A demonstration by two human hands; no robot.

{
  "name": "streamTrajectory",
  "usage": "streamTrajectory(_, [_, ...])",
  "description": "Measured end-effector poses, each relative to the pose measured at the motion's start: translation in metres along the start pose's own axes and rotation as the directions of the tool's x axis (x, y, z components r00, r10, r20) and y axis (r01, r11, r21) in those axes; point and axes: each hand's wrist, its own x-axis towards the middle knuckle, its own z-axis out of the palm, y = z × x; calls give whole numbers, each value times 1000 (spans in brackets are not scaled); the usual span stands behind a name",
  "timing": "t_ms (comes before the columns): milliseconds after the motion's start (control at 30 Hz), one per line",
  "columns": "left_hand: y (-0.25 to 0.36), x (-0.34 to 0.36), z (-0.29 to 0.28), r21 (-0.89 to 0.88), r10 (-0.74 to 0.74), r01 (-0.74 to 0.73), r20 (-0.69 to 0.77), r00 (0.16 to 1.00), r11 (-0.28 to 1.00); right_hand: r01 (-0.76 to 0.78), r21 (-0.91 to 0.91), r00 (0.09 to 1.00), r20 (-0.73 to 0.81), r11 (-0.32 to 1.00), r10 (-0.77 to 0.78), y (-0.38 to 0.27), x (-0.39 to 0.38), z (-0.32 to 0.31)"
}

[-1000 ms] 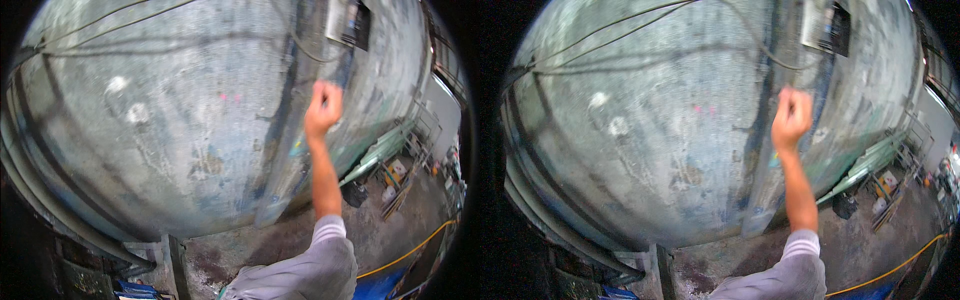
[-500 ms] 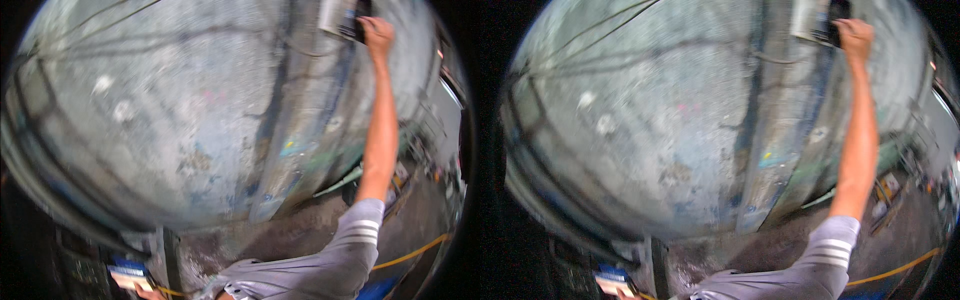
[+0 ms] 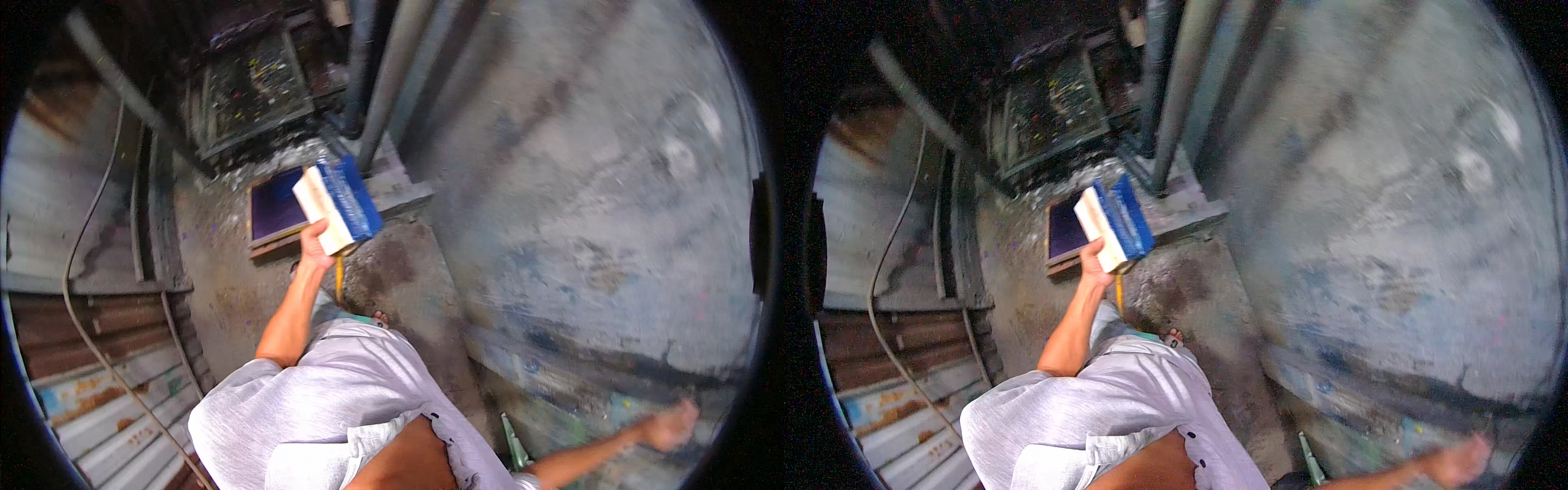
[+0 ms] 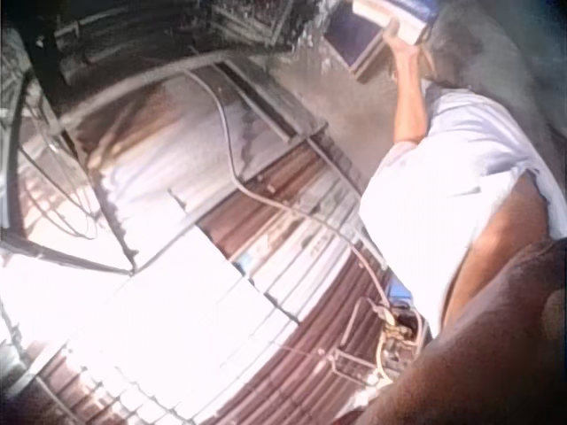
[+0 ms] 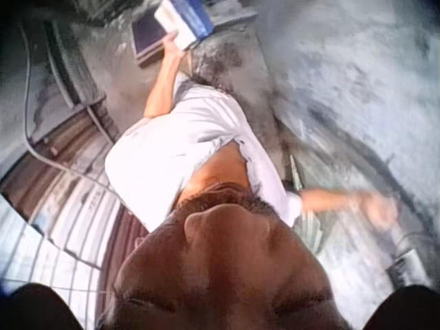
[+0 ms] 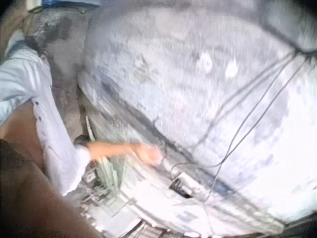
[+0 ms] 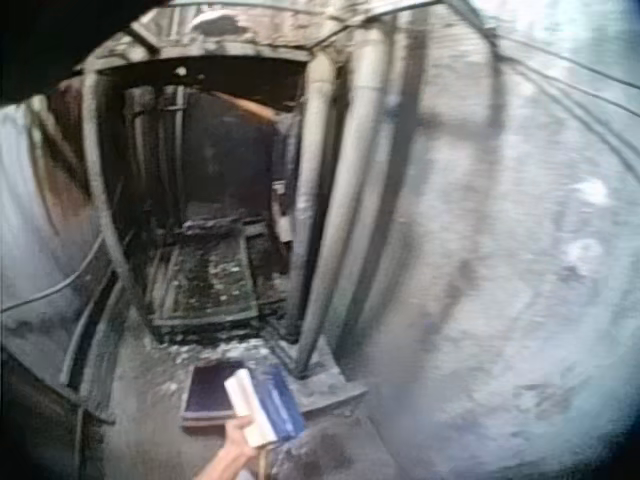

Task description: The person uses a squeegee to spread blue ink across a screen printing frame mounted on a conveyor. They repeatedly pull the squeegee across the screen, then move the frame under a curing lamp. Finally, they carry the frame to a wash station and rinse the screen and squeegee with a water hose.

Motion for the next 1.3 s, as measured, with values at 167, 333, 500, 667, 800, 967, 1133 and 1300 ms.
streamTrajectory(167, [9, 12, -13, -118, -119, 122, 31, 992, 985, -987, -5, -113, 727, 159, -677, -473, -166, -78])
streamTrajectory(333, [62, 24, -61, -222, -99, 117, 92, 991, 968, -851, -524, -136, 289, -38, -948, -690, -227, -162])
streamTrajectory(500, [124, 25, -107, -280, -20, 2, -63, 998, 960, -714, -698, -304, 381, -56, -873, -767, -209, -177])
streamTrajectory(667, [198, 24, -165, -43, 90, -102, -231, 969, 994, -768, -636, -450, 449, 77, -772, -849, -238, -153])
streamTrajectory(800, [234, 37, -219, 27, 151, -152, -374, 915, 988, -793, -610, -434, 548, 14, -715, -870, -264, -120])
streamTrajectory(967, [252, 112, -260, 301, 315, -174, -522, 793, 938, -904, -419, -358, 631, 87, -688, -866, -281, -78])
streamTrajectory(1133, [242, 208, -294, 498, 364, -27, -594, 717, 867, -992, -102, -126, 675, 77, -727, -864, -273, -94])
streamTrajectory(1300, [224, 268, -310, 543, 294, 96, -585, 756, 834, -877, -369, -458, 453, 306, -765, -859, -270, -91])
